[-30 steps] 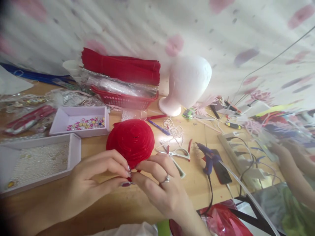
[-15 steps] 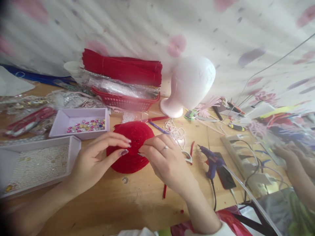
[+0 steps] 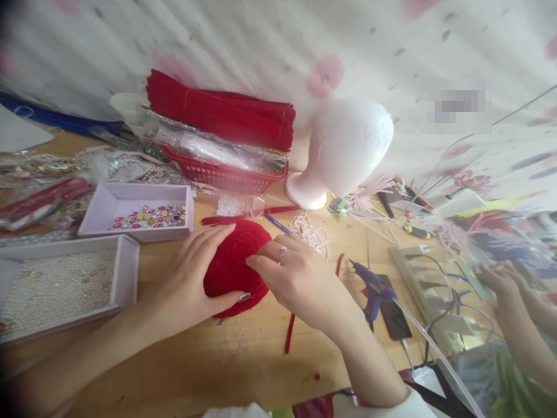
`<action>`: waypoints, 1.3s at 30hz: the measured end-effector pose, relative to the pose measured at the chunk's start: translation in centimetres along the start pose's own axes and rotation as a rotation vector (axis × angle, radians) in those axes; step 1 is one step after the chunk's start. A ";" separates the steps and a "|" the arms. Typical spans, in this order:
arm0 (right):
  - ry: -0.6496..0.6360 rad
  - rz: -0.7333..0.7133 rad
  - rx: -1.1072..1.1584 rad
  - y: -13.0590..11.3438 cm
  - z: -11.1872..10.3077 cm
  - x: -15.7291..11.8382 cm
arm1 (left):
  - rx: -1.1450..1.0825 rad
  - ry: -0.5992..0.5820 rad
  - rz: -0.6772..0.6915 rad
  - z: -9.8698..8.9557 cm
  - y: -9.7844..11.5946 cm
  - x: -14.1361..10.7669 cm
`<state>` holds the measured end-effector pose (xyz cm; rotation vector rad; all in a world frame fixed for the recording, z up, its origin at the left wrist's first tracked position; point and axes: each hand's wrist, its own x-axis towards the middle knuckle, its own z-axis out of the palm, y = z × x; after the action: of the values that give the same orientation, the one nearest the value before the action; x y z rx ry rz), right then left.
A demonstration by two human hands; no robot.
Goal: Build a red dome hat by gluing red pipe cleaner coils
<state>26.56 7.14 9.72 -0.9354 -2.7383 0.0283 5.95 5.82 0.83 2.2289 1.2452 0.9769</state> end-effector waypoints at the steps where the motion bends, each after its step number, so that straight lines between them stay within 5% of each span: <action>1: -0.006 -0.003 0.016 -0.3 -0.1 -0.1 | 0.013 -0.001 0.004 -0.1 0.4 -0.4; 6: -0.054 0.011 0.093 -1.9 -0.5 -0.7 | 0.033 -0.014 0.053 -0.5 1.5 -2.1; 21: -0.123 0.170 0.162 -3.3 -0.6 -0.5 | 0.070 0.048 0.399 -0.1 -0.3 -3.3; 39: -0.131 0.169 0.169 -2.2 -0.8 -1.3 | 0.077 0.012 0.326 -0.6 0.3 -3.0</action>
<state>26.37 4.55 10.44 -1.1488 -2.7117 0.3574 4.65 3.12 0.29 2.5433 0.9547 1.0748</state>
